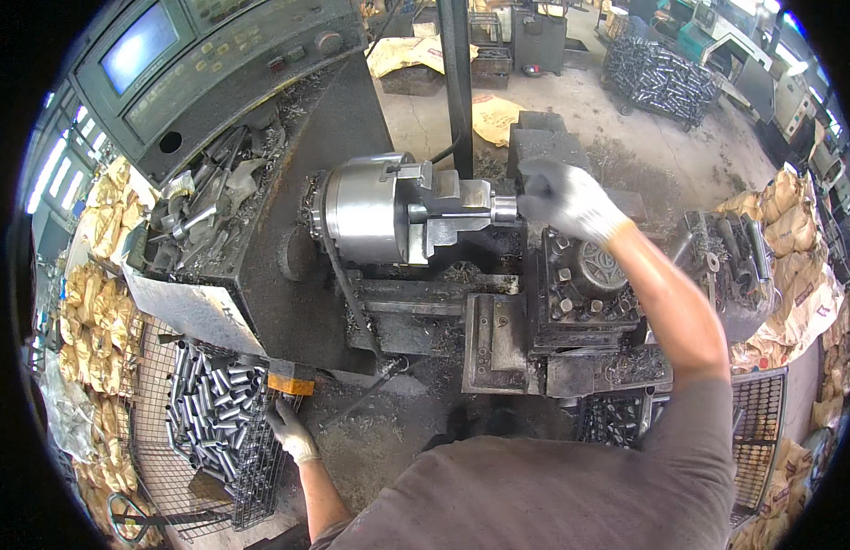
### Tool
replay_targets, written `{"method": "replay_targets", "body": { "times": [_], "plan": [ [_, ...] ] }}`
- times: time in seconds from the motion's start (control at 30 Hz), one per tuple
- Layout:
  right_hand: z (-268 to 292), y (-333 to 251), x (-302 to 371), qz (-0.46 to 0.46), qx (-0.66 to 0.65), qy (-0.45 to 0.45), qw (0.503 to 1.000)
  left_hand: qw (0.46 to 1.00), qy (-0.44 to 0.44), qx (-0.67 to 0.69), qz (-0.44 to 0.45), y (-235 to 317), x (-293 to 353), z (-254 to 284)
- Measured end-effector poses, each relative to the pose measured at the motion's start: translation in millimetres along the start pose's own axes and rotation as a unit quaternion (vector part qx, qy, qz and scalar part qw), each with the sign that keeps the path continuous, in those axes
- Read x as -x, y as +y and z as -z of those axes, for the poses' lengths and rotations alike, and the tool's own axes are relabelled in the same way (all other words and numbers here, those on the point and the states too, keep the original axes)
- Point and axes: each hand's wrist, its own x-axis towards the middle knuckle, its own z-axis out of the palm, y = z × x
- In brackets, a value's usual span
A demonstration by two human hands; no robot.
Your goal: The person operates a metal turning lathe, repeatedly loading cylindrical metal blanks into the chuck, starting the machine, and removing finished parts. The finished parts are placed into a wire basket nearby.
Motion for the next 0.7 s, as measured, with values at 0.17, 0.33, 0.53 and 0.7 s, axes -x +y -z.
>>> {"method": "replay_targets", "body": {
  "times": [0.17, 0.33, 0.53, 0.7],
  "plan": [
    [-6.2, -50.1, 142.2, 0.029, -0.199, 0.121, 0.972, 0.875, 0.058, -0.066, -0.476, 149.8, 12.4, -22.8],
    [-43.8, -57.7, 220.9, -0.005, -0.228, 0.063, 0.972, 0.791, -0.014, -0.062, -0.608, 347.9, -17.7, -147.7],
    [-84.8, -42.7, 263.2, -0.159, -0.319, -0.052, 0.933, 0.83, -0.082, -0.365, -0.413, 458.2, -104.4, -268.0],
    [-95.0, -41.2, 273.0, -0.198, -0.375, -0.127, 0.897, 0.869, -0.06, -0.238, -0.43, 444.5, -75.4, -277.8]
  ]
}}
